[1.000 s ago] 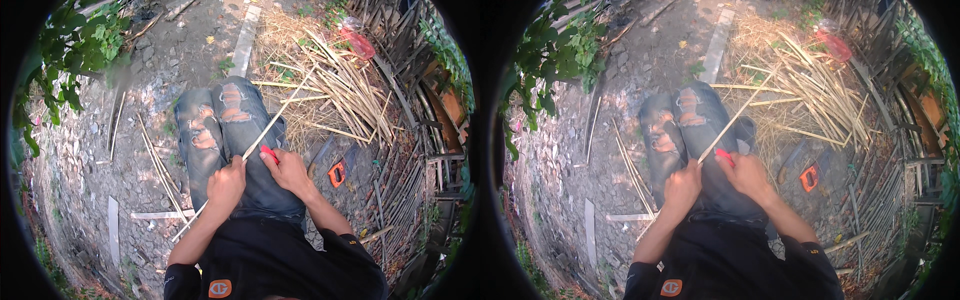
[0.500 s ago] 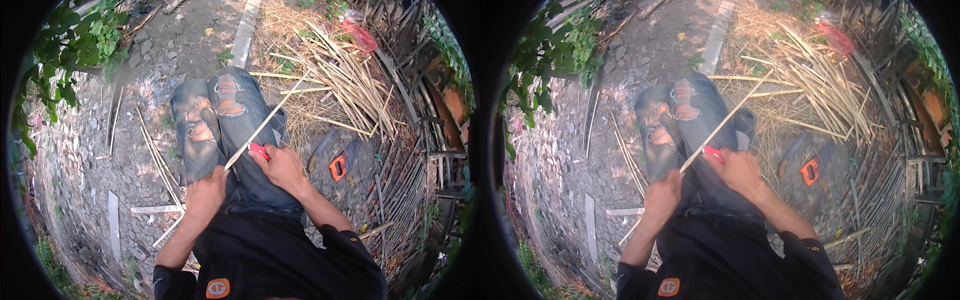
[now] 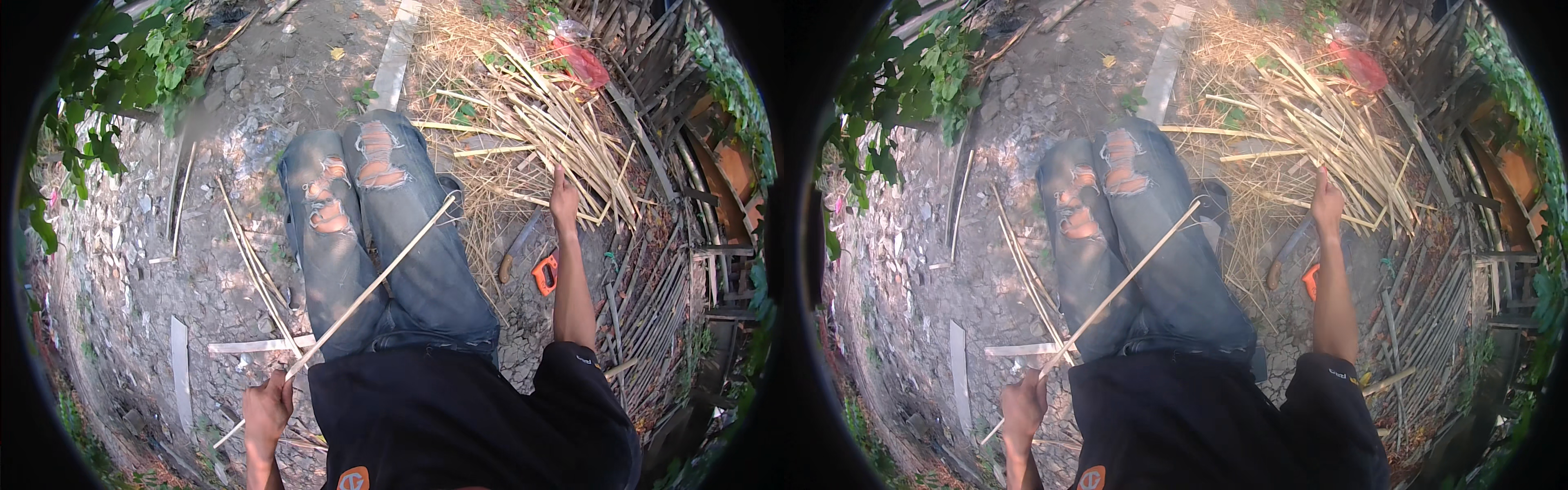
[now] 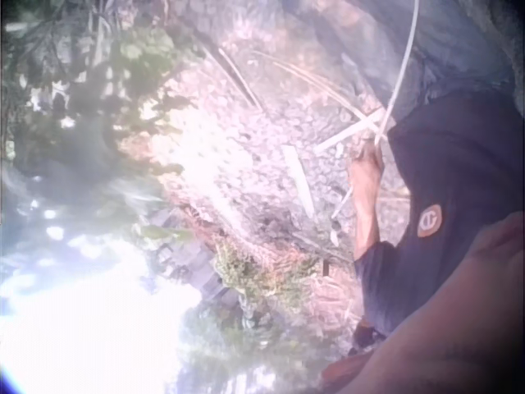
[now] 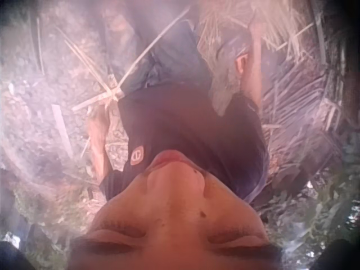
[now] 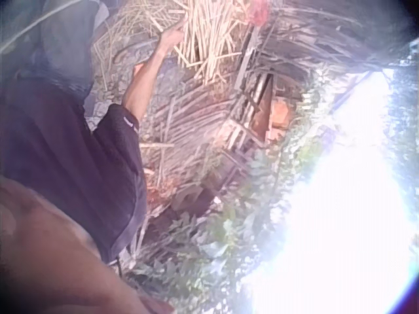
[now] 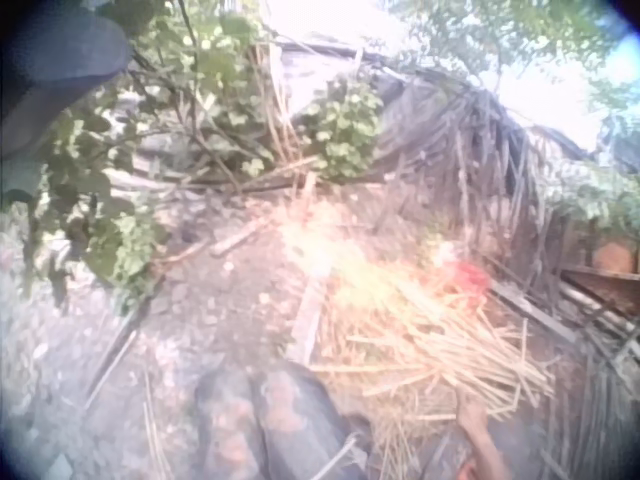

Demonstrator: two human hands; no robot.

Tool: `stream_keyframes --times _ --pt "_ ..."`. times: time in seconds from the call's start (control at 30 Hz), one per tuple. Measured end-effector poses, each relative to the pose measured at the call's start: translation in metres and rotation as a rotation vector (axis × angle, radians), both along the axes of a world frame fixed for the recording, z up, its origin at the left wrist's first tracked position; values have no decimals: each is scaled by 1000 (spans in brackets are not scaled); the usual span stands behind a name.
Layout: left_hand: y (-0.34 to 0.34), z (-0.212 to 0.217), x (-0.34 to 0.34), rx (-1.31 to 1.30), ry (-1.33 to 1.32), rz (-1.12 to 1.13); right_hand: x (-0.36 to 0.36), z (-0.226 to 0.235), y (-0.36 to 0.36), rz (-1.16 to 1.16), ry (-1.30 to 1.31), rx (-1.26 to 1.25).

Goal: The person sits on a small stool and uses a red utility knife to shave and smooth a thin bamboo stick. They hold the stick against their lap and repeatedly scrape along its length, occasionally rotating it to work on different sides.

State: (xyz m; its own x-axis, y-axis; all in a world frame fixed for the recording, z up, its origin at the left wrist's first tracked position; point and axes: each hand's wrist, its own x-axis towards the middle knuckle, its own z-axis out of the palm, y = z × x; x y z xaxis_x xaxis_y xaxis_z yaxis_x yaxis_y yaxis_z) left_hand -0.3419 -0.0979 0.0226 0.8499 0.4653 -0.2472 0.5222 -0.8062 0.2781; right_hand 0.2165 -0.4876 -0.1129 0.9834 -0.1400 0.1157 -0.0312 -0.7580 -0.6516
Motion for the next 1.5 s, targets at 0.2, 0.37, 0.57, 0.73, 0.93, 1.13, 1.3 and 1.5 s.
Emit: stream_keyframes --times 0.2,0.37,0.57,0.73,0.93,1.13,1.3,1.5 --pt "-5 -23 17 -6 -75 -23 -72 71 55 370 -16 179" --pt "2 -29 35 18 -119 -91 -170 121 114 784 122 -161" --pt "-5 -29 57 4 -104 -63 -189 106 136 810 87 -235" --pt "-18 -17 70 26 -153 -124 -118 88 126 509 -21 -197" --pt "-13 -7 82 6 -176 -122 -101 87 137 444 -177 -218" --pt "6 -14 88 34 -167 -143 -120 107 150 503 240 28" --pt "6 -19 93 -26 -204 -138 -164 95 164 823 -80 -207" --pt "-4 -13 96 -62 -187 -129 -79 109 143 529 -20 -169"
